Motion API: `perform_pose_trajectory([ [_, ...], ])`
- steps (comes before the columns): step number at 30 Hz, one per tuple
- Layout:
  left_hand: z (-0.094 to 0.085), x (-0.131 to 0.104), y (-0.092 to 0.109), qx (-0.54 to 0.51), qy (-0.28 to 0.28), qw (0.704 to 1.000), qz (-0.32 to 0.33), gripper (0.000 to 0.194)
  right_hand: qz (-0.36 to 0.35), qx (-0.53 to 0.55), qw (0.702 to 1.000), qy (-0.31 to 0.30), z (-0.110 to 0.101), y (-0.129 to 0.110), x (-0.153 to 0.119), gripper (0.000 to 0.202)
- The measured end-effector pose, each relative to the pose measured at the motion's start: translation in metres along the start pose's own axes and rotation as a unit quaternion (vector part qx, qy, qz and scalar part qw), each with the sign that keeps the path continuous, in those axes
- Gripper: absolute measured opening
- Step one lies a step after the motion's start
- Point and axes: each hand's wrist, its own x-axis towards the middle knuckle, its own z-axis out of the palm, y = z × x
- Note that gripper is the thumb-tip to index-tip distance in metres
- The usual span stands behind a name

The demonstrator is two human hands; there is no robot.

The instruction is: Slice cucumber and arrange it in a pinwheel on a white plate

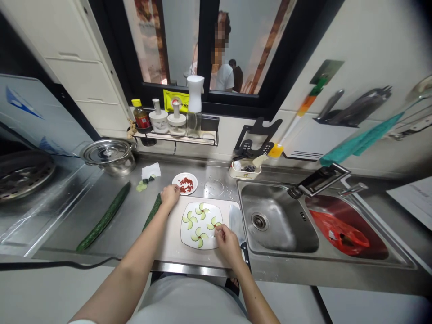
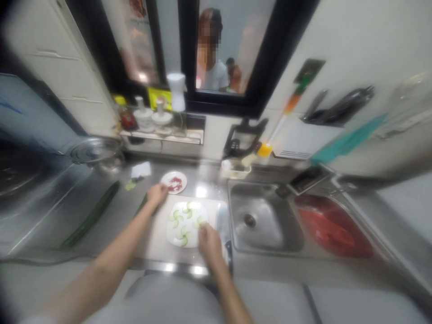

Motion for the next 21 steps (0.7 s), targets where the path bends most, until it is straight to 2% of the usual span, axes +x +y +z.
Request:
perform_pose_trajectory([
  [6,0.004,0.015,0.012,0.054,-0.03,0.997,0.042,0.028,0.008,-0.005,1.0,-0.001,-0.001,0.004,0.0,0.027],
  [12,0.006,0.02,0.017,0.083,-0.03,0.994,0.057,0.029,0.009,-0.005,1.0,0.0,-0.004,0.003,0.0,0.027],
  [21,0.004,0.021,0.009,0.088,-0.01,0.995,0.05,0.033,0.021,-0.012,1.0,-0.014,-0.006,0.003,0.0,0.028],
])
